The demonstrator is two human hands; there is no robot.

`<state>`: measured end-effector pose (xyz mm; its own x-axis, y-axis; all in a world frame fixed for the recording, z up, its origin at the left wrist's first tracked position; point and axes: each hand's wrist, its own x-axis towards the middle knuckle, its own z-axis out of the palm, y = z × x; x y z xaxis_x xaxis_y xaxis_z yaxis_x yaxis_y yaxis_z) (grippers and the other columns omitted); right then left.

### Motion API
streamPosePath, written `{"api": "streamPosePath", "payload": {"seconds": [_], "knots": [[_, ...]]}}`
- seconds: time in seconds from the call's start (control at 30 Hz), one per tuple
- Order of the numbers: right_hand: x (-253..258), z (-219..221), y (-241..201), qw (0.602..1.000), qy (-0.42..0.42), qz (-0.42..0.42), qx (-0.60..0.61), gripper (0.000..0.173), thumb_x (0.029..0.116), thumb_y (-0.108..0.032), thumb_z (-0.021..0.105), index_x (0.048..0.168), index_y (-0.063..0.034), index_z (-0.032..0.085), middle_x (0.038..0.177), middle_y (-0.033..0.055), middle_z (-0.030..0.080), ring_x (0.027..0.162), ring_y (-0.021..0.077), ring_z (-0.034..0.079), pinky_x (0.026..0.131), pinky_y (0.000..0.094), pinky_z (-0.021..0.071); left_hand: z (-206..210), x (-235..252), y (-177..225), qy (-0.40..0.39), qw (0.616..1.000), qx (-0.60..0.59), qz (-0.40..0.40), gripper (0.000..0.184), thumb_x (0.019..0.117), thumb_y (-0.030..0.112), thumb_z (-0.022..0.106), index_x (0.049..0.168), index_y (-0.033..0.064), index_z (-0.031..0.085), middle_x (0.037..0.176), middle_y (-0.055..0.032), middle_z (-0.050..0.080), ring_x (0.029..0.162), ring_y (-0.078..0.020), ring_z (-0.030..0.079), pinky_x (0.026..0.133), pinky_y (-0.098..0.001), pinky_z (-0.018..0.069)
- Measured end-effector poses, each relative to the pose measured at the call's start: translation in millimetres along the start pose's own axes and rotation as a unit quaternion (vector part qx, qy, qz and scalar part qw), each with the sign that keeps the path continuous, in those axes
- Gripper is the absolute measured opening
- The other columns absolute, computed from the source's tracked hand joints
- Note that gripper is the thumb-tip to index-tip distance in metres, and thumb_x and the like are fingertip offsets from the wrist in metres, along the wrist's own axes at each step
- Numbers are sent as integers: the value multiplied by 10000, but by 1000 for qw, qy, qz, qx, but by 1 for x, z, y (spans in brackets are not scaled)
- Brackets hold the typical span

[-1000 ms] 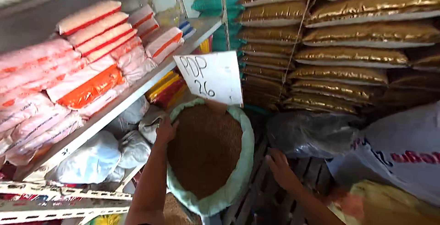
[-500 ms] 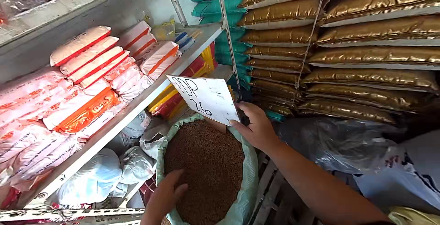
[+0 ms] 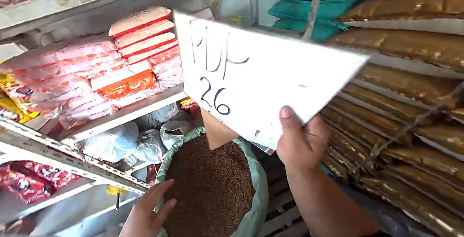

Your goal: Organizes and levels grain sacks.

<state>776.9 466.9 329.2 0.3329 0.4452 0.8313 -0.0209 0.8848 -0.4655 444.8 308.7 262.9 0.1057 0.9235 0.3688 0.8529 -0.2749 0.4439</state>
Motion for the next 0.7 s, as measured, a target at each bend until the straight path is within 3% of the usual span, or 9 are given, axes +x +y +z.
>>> {"api": "streamPosePath", "payload": {"seconds": [0.07, 0.17, 0.23, 0.3, 0.33, 0.4, 0.5, 0.6, 0.7], "knots": [[15, 0, 0, 992, 32, 75, 98, 155, 1063, -171, 547, 1194, -214, 619, 1034, -143, 732, 960, 16, 710, 881, 263, 618, 16, 3, 24, 83, 995, -51, -9, 616, 994, 521, 607, 1357, 25, 643, 1369, -148, 656, 1271, -202, 632, 1068, -407, 534], [20, 12, -3, 954, 72, 232, 174, 198, 1083, -155, 467, 1277, -154, 509, 1069, -86, 705, 1016, 57, 707, 927, 312, 614, 42, 19, 60, 159, 978, -112, -68, 885, 984, 676, 496, 1461, -70, 498, 1471, -235, 547, 1374, -242, 543, 1135, -416, 476], [20, 19, -6, 928, 72, 321, 178, 216, 1090, -160, 443, 1296, -144, 504, 1064, -77, 696, 1004, 44, 703, 907, 301, 617, 50, 27, 75, 192, 968, -106, -124, 799, 1023, 564, 503, 1492, -80, 443, 1366, -199, 629, 1244, -192, 625, 1066, -389, 516], [20, 26, -6, 905, 57, 387, 165, 209, 1096, -165, 435, 1279, -108, 519, 1059, -43, 674, 998, 46, 688, 891, 302, 609, 43, 29, 82, 205, 947, -133, -207, 602, 1025, 328, 591, 1484, -38, 456, 1109, -107, 728, 954, -110, 705, 876, -332, 589], [19, 30, -4, 894, 38, 417, 159, 245, 1099, -181, 435, 1310, -85, 516, 1084, -12, 662, 1016, 62, 680, 898, 315, 602, 37, 25, 83, 209, 928, -182, -247, 466, 1032, 255, 579, 1421, 3, 539, 1000, -67, 728, 829, -88, 686, 767, -299, 583], [16, 36, 0, 864, -34, 463, 196, 320, 1115, -238, 406, 1380, -77, 485, 1149, 48, 658, 1053, 118, 678, 916, 366, 598, 26, 13, 84, 246, 870, -322, -282, 267, 1057, 163, 485, 1223, 36, 651, 903, -2, 715, 708, -44, 654, 617, -227, 556], [7, 40, 12, 819, -214, 446, 291, 502, 1106, -372, 309, 1553, -147, 269, 1338, 93, 592, 1154, 188, 656, 977, 400, 570, 15, 4, 90, 349, 775, -461, -256, 281, 1084, 123, 374, 1106, 54, 646, 776, 15, 681, 509, 2, 539, 441, -148, 450], [-4, 32, 15, 829, -298, 409, 239, 727, 1036, -483, 397, 1622, -138, 141, 1561, 129, 422, 1267, 231, 608, 1000, 406, 553, -6, 6, 90, 407, 769, -438, -225, 272, 1100, 116, 348, 1066, 69, 613, 691, 43, 612, 456, 13, 470, 413, -135, 412], [-14, 4, 22, 845, -315, 398, 167, 773, 985, -414, 527, 1592, -38, 231, 1559, 188, 404, 1238, 227, 621, 964, 372, 568, -41, 27, 85, 452, 770, -391, -222, 269, 1113, 131, 334, 1032, 77, 584, 614, 73, 536, 440, 10, 444, 410, -140, 397]]}}
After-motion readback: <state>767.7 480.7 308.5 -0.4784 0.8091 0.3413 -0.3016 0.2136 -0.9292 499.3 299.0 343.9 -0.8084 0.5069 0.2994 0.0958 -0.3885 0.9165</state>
